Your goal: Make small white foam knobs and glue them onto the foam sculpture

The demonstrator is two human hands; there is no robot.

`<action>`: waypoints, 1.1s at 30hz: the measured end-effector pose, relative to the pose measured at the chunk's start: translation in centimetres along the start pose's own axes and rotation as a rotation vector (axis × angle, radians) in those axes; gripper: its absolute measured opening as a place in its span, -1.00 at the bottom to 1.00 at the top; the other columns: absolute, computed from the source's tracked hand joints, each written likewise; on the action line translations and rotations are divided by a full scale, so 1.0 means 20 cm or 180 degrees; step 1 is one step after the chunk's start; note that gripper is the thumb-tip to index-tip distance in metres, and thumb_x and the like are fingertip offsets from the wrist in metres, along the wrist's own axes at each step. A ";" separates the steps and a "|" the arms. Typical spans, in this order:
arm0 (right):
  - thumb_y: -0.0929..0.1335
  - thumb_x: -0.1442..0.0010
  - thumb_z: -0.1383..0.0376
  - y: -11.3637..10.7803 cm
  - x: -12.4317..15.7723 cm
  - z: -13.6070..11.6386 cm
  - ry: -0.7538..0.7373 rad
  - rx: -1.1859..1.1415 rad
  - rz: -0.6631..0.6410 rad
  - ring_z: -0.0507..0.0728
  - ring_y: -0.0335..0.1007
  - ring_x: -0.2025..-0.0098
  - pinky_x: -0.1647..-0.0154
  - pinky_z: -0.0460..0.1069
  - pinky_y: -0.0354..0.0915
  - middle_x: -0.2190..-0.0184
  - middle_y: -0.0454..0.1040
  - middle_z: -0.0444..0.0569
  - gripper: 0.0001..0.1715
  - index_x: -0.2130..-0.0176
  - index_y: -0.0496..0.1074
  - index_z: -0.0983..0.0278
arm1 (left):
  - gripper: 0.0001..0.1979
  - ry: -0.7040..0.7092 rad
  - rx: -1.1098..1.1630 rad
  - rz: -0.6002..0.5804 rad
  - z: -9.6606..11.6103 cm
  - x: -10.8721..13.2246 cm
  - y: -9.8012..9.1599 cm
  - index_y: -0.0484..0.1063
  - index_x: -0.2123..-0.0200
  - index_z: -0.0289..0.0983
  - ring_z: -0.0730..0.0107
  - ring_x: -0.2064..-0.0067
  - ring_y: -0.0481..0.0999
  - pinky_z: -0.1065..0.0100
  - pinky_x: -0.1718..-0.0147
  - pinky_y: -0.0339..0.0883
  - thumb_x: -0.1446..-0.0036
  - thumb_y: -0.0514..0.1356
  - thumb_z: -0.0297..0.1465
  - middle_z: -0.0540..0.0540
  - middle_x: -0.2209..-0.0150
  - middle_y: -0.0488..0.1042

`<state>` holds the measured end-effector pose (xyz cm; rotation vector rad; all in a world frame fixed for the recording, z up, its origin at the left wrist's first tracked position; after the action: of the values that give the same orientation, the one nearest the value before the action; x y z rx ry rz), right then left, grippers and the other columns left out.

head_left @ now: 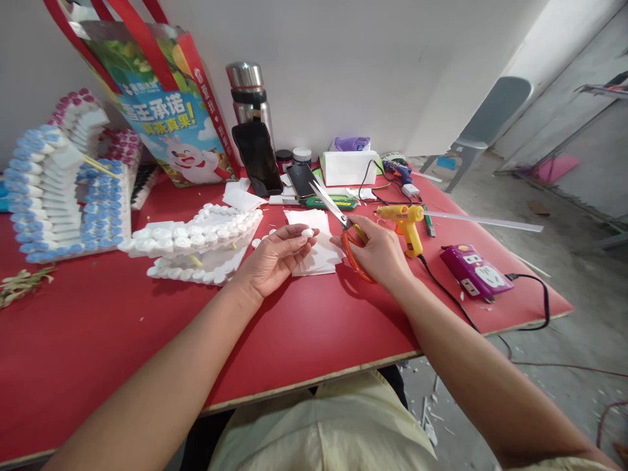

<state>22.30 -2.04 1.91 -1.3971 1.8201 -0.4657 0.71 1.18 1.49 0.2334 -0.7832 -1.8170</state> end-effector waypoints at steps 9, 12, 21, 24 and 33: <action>0.44 -0.16 -0.08 -0.01 0.03 -0.04 -0.0349 -0.0244 -0.0261 0.06 0.24 0.42 0.38 -0.04 0.16 0.43 0.35 -0.14 -0.40 -0.07 0.45 0.20 | -0.81 0.0174 0.0053 0.0255 0.00 -0.01 0.00 0.60 0.31 -0.32 0.42 0.19 0.65 0.50 0.14 0.52 0.04 0.45 -0.58 -0.11 0.25 0.65; 0.43 -0.17 -0.10 -0.02 0.05 -0.08 -0.0584 -0.0195 -0.0471 0.07 0.25 0.39 0.35 -0.04 0.20 0.33 0.39 -0.09 -0.33 -0.12 0.37 0.20 | -0.76 0.0197 0.0090 0.0265 0.01 -0.01 -0.01 0.59 0.25 -0.31 0.42 0.17 0.65 0.52 0.17 0.53 0.03 0.44 -0.58 -0.12 0.20 0.65; 0.40 -0.20 -0.14 0.00 0.05 -0.08 -0.1109 0.0438 -0.0327 0.18 0.32 0.28 0.25 0.04 0.25 0.26 0.37 0.02 -0.34 -0.09 0.36 0.22 | -0.78 0.0466 0.0127 0.0295 0.01 -0.02 0.00 0.60 0.28 -0.30 0.51 0.22 0.62 0.51 0.06 0.52 0.04 0.41 -0.61 -0.03 0.27 0.62; 0.38 -0.22 -0.14 0.01 0.05 -0.08 -0.1187 0.0594 -0.0327 0.19 0.31 0.27 0.23 0.05 0.24 0.24 0.37 0.04 -0.35 -0.09 0.37 0.23 | -0.77 0.0515 0.0144 0.0335 0.00 -0.03 -0.01 0.60 0.26 -0.29 0.49 0.20 0.61 0.50 0.06 0.52 0.03 0.39 -0.62 -0.02 0.26 0.63; 0.35 -0.23 -0.17 0.02 0.05 -0.09 -0.1173 0.0772 -0.0290 0.18 0.27 0.31 0.26 0.05 0.23 0.28 0.35 0.03 -0.33 -0.08 0.40 0.26 | -0.83 0.0650 0.0197 0.0205 0.01 -0.01 0.01 0.60 0.33 -0.31 0.49 0.19 0.60 0.48 0.04 0.50 0.04 0.41 -0.61 0.01 0.32 0.60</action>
<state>20.68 -3.14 2.38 -1.3028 1.3621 -0.4270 0.85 1.46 1.65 0.4223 -0.6952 -1.6795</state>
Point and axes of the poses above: each hand's wrist, its own x-axis away from the middle knuckle, its own y-axis out of the palm, z = x × y, the point moved 1 cm from there along -x, towards the middle knuckle
